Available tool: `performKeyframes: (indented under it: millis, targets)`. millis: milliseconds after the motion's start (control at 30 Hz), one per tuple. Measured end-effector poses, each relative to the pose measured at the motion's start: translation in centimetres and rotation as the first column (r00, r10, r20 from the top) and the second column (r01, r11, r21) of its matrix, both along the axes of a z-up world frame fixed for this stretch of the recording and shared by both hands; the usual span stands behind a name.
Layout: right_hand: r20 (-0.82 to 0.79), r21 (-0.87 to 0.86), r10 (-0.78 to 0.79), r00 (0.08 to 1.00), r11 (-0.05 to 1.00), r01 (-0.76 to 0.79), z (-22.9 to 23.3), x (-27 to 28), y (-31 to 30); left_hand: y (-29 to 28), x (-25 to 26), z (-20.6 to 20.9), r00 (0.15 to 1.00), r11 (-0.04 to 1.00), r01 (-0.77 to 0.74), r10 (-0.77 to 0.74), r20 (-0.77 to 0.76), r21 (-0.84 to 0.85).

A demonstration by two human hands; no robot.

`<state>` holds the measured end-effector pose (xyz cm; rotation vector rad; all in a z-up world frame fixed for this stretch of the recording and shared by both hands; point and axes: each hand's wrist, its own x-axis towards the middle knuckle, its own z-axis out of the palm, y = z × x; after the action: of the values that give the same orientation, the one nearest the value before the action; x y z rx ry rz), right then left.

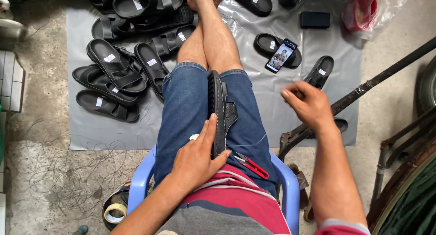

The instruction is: Hand-stitching the sole of a black sandal to its upper part using a needle and thread.

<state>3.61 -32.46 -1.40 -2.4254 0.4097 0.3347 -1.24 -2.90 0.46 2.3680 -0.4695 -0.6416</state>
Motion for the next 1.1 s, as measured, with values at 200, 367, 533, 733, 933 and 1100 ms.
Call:
performKeyframes:
  millis: [200,367,533,733,933,1100]
  targets:
    - [0.27,-0.088,0.191,0.944,0.981,-0.173,-2.1,-7.9,-0.7,1.7,0.3,0.1,0.991,0.993,0.055,-0.067,-0.114,-0.107]
    - [0.355,0.133,0.306,0.883,0.918,-0.372,1.9,-6.8,6.9,1.8,0.2,0.8,0.99,0.985,0.069,-0.087,-0.11,-0.155]
    - [0.332,0.242,0.482,0.81,0.787,-0.568,1.8,-6.5,9.5,2.8,-0.3,0.2,0.996,0.984,0.061,-0.072,-0.062,-0.169]
    - [0.261,0.093,0.346,0.901,0.92,-0.38,2.5,-8.0,8.2,2.6,-0.7,0.3,1.0,0.969,-0.01,0.005,-0.018,-0.246]
    - [0.096,0.126,0.39,0.916,0.908,-0.4,3.0,-10.3,7.6,2.0,-0.4,0.8,0.999,0.98,-0.029,0.024,-0.027,-0.198]
    - [-0.293,0.151,0.463,0.837,0.886,-0.438,3.8,-9.2,7.5,2.8,-0.1,0.6,0.989,0.966,-0.029,-0.01,-0.149,-0.255]
